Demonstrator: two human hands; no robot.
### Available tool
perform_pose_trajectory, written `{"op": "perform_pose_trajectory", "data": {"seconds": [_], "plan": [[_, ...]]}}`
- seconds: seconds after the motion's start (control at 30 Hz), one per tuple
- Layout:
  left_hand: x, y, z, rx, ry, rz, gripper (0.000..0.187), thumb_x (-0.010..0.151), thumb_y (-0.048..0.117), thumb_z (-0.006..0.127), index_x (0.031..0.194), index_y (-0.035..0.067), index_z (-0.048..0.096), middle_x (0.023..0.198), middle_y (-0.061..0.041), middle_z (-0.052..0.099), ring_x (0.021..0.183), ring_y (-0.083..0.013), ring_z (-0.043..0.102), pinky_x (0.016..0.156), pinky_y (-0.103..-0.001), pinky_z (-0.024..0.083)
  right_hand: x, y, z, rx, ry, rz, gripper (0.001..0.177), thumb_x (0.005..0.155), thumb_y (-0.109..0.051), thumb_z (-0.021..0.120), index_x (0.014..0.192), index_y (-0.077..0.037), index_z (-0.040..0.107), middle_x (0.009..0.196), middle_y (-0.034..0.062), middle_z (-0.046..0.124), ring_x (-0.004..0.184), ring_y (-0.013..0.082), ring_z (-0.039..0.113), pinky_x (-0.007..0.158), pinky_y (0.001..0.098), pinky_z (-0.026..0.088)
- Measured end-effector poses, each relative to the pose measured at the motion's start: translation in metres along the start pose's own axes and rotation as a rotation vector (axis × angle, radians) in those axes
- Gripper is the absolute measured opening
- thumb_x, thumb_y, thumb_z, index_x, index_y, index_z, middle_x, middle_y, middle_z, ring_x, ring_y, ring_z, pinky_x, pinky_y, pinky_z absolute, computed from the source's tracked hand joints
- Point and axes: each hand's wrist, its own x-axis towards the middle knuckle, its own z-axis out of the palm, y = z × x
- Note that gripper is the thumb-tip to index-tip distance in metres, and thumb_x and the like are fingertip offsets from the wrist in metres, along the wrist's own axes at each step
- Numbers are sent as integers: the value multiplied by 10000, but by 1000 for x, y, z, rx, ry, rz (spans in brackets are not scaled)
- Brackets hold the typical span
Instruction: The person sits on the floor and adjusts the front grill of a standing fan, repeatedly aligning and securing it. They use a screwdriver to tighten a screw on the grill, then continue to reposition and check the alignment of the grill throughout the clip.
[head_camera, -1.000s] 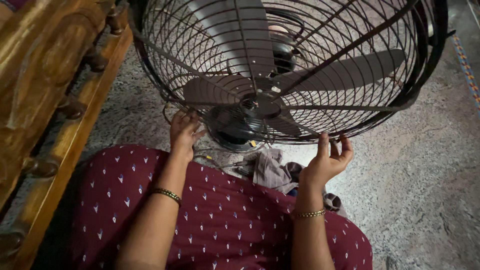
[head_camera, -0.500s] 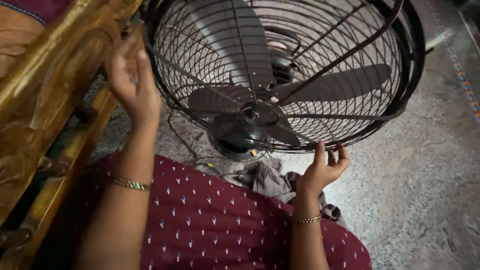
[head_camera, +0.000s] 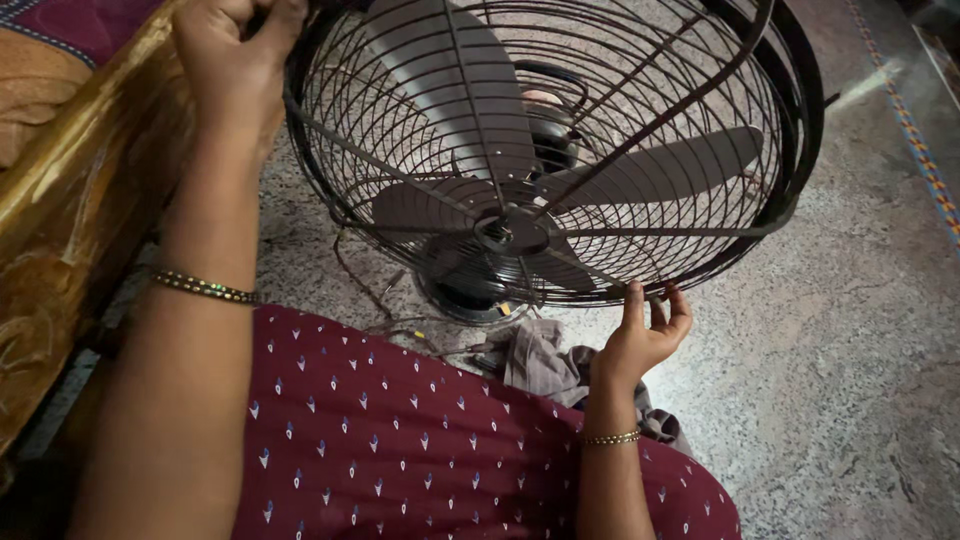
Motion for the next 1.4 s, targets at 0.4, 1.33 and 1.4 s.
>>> {"op": "perform_pose_trajectory", "data": {"seconds": [0.4, 1.33, 1.4], "plan": [[-6, 33, 8, -105, 15, -209, 66, 1002, 48, 754, 944, 41, 724, 864, 62, 682, 758, -36, 570, 703, -219, 424, 12, 19, -13, -18, -5, -65, 453, 905, 29, 788, 1256, -36, 509, 1268, 90, 526, 1123, 166, 524, 935, 280, 568], [-39, -54, -27, -161, 95, -401, 57, 1002, 69, 723, 948, 57, 711, 754, 70, 551, 595, -38, 403, 522, -239, 256, 17, 24, -17, -99, 56, -106, 409, 911, -94, 879, 1179, -63, 572, 1194, 68, 605, 1112, 178, 558, 965, 320, 523], [-54, -56, -34, -178, 132, -434, 29, 1006, 108, 725, 1012, 81, 734, 773, 73, 586, 582, -27, 396, 514, -224, 271, 17, 26, -18, -104, 57, -114, 413, 913, -92, 879, 1186, -62, 571, 1198, 67, 604, 1119, 177, 556, 977, 320, 514]]}}
